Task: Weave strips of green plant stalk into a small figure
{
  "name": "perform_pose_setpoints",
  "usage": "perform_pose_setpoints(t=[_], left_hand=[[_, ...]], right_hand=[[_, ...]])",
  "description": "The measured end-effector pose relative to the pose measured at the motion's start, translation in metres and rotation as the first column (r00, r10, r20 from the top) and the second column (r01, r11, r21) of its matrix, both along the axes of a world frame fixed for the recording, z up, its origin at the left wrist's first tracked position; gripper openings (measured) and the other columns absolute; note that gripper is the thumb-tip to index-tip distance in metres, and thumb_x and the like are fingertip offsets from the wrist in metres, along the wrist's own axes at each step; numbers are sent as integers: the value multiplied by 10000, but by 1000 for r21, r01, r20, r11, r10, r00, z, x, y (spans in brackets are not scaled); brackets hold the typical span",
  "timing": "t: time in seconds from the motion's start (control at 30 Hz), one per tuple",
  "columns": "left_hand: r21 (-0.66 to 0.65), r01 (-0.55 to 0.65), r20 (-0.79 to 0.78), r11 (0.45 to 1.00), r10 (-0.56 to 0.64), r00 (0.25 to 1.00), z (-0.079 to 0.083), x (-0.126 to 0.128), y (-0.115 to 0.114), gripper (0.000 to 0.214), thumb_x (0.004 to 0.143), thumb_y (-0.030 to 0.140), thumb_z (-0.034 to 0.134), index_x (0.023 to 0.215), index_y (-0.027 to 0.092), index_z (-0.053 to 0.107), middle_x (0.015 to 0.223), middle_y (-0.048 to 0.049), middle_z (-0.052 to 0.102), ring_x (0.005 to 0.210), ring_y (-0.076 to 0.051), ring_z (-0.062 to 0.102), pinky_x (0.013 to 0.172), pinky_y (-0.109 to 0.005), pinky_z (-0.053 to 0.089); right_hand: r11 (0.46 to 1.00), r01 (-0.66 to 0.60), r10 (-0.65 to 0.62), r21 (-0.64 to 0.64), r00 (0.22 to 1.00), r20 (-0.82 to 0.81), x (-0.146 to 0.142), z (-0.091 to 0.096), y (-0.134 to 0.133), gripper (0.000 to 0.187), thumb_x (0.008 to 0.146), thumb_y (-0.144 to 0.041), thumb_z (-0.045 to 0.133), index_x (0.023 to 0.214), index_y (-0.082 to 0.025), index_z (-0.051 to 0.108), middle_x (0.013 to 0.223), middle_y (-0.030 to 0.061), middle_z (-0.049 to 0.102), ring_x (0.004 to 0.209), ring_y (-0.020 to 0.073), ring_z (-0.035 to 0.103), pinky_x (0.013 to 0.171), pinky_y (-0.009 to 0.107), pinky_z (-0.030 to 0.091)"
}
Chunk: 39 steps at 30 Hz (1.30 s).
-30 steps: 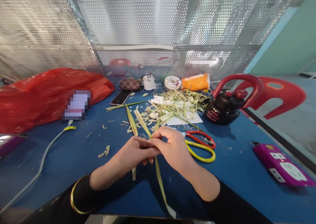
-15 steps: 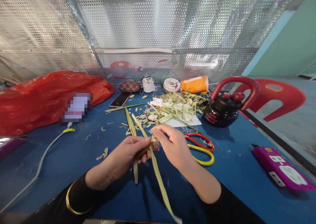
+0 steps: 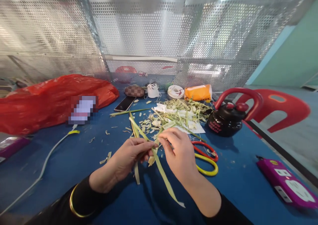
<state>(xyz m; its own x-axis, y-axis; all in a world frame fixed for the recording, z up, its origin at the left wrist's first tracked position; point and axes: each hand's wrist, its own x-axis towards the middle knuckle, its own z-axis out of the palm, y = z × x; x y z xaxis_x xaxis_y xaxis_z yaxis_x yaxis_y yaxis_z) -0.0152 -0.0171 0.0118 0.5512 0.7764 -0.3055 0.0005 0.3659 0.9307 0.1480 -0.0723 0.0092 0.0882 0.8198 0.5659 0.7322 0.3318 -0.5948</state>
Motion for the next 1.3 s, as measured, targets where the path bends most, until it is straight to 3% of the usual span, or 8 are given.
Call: perform_pose_setpoints(t=[0.1, 0.23, 0.33, 0.53, 0.77, 0.87, 1.0, 1.3], left_hand=[[-2, -78, 58, 997, 78, 995, 1, 0, 1, 316, 717, 424, 716, 674, 113, 685, 618, -27, 635, 498, -65, 510, 460, -178, 340], [-13, -128, 88, 992, 129, 988, 0, -1, 2, 320, 730, 433, 709, 700, 116, 681, 623, -16, 628, 509, -67, 532, 459, -177, 350], [12, -161, 74, 987, 159, 984, -2, 0, 2, 272, 700, 369, 743, 645, 114, 666, 610, -12, 621, 496, -59, 523, 458, -176, 349], [29, -230, 57, 973, 229, 972, -8, 3, 1, 248, 717, 351, 721, 694, 106, 686, 565, -10, 605, 507, -72, 542, 456, -168, 369], [0, -34, 83, 999, 33, 996, -4, 0, -1, 356, 744, 463, 678, 720, 108, 672, 624, -27, 646, 497, -77, 569, 441, -171, 367], [48, -2, 27, 999, 1, 1000, -1, 0, -2, 311, 707, 410, 721, 645, 112, 659, 583, -13, 632, 482, -67, 541, 437, -166, 356], [105, -37, -40, 994, 41, 998, -2, 1, -2, 269, 711, 357, 711, 595, 119, 667, 530, -4, 612, 461, -65, 512, 441, -173, 349], [-22, -144, 51, 989, 145, 988, -6, 3, 0, 300, 727, 401, 695, 637, 115, 685, 628, -57, 679, 572, -113, 612, 505, -188, 403]], right_hand=[[999, 18, -19, 50, 999, 29, -1, 4, -3, 145, 906, -295, 530, 816, -217, 614, 878, 73, 642, 871, 231, 579, 810, 383, 433], [961, -124, 128, -246, 992, 1, -3, 6, -4, 270, 894, -352, 552, 657, -222, 552, 689, 19, 601, 704, 193, 566, 672, 323, 432], [931, -176, 174, -319, 984, -35, -7, 5, -4, 269, 905, -286, 516, 645, -215, 515, 671, 3, 567, 662, 168, 549, 626, 290, 420], [939, -220, 240, -264, 970, 46, -10, 3, -6, 275, 919, -231, 469, 645, -214, 451, 686, 8, 540, 683, 168, 532, 668, 295, 421], [987, 84, -88, -137, 996, -23, 6, -7, 2, 254, 887, -376, 553, 1093, -230, 583, 1088, 83, 638, 1025, 254, 576, 825, 356, 450], [976, 3, -11, -220, 999, -32, 6, -9, 3, 166, 885, -364, 561, 941, -233, 646, 921, 42, 688, 905, 233, 615, 810, 353, 453], [992, -16, 21, -122, 999, 43, -1, -8, 0, 216, 905, -273, 525, 707, -210, 584, 713, 11, 631, 742, 195, 578, 728, 326, 431], [984, 76, -87, 160, 994, 63, 4, -8, 1, 101, 919, -242, 528, 911, -209, 623, 945, 68, 644, 907, 214, 584, 814, 344, 439]])
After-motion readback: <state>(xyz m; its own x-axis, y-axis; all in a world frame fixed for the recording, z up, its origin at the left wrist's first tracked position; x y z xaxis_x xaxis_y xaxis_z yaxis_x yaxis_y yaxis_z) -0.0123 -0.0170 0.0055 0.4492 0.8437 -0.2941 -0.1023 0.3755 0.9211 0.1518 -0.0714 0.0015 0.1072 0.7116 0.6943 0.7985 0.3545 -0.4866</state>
